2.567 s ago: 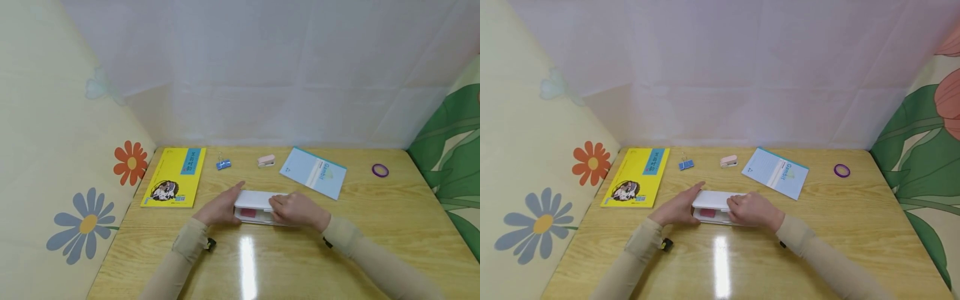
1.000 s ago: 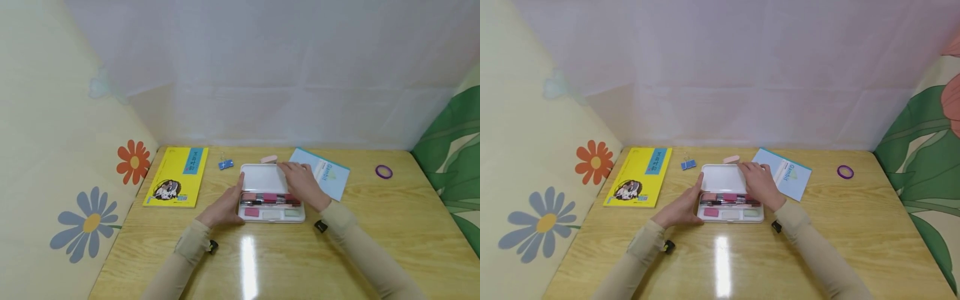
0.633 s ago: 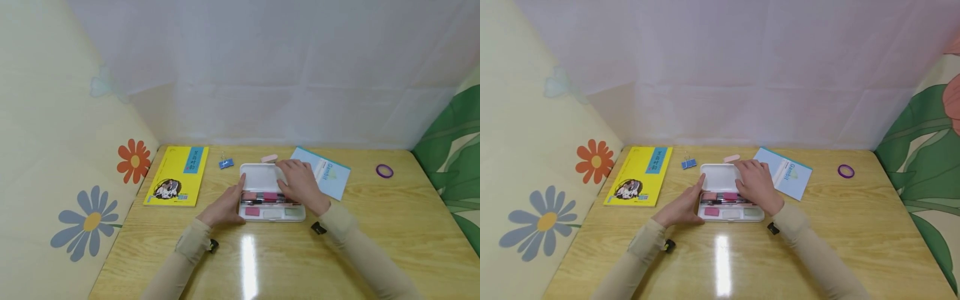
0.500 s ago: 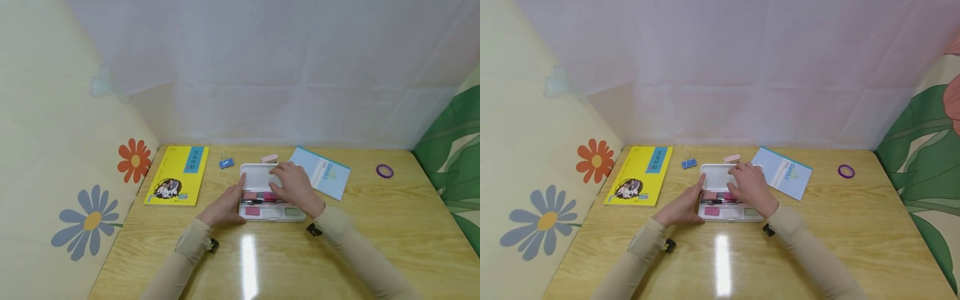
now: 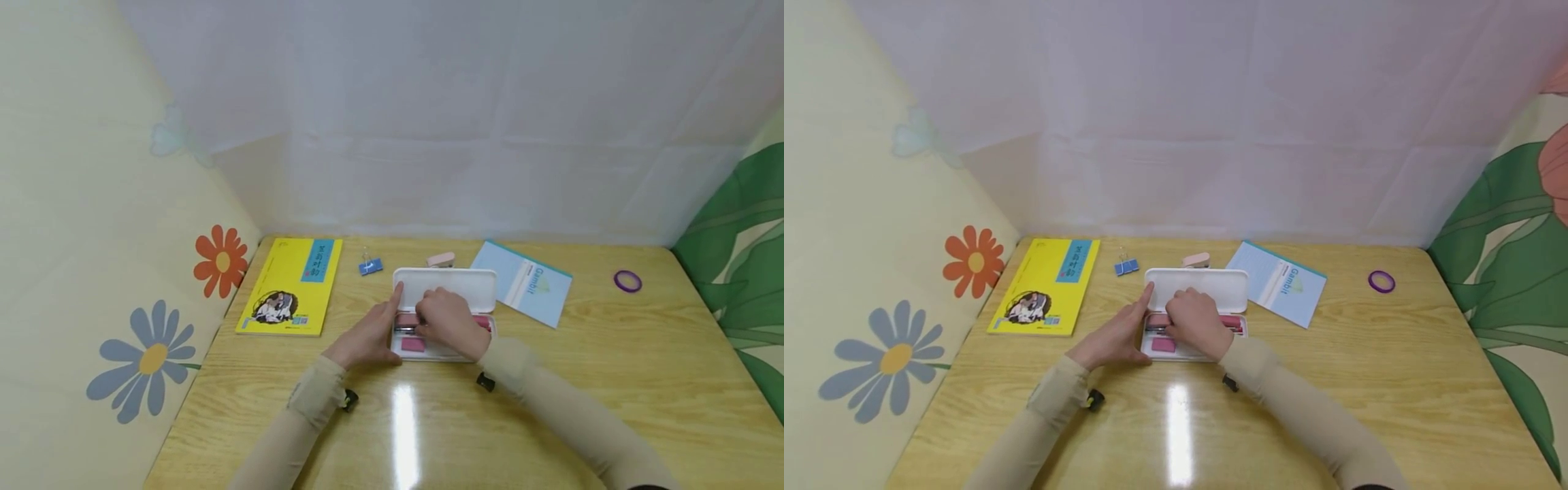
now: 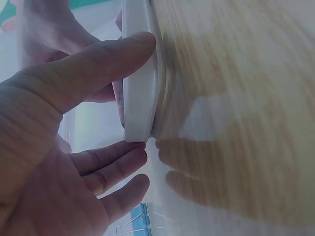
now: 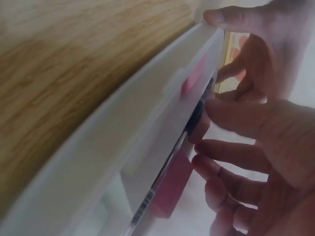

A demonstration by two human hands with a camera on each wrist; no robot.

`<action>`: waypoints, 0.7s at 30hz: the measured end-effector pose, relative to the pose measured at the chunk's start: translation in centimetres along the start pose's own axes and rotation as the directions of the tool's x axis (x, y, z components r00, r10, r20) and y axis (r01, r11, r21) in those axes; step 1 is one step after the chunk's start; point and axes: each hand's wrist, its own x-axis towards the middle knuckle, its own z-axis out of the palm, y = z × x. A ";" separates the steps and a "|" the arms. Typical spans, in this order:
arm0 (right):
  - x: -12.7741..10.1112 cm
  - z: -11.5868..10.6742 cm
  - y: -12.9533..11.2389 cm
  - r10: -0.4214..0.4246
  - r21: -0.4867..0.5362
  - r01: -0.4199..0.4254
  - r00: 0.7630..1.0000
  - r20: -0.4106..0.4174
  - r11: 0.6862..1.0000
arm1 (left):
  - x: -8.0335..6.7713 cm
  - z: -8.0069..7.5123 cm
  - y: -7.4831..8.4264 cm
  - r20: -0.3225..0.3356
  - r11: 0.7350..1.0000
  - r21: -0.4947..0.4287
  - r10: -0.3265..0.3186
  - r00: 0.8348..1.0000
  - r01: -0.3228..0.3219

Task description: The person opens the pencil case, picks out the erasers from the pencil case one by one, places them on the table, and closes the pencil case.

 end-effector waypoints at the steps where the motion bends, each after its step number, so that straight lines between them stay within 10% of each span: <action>1: 0.0 0.1 0.0 0.004 0.003 -0.004 1.000 -0.013 1.000 | 0.1 0.0 0.0 0.001 1.000 0.001 0.004 1.000 -0.004; 21: -0.8 -1.1 1.5 0.032 0.019 -0.031 0.998 -0.049 0.999 | 0.4 0.1 -0.2 0.004 0.999 -0.036 -0.019 1.000 0.019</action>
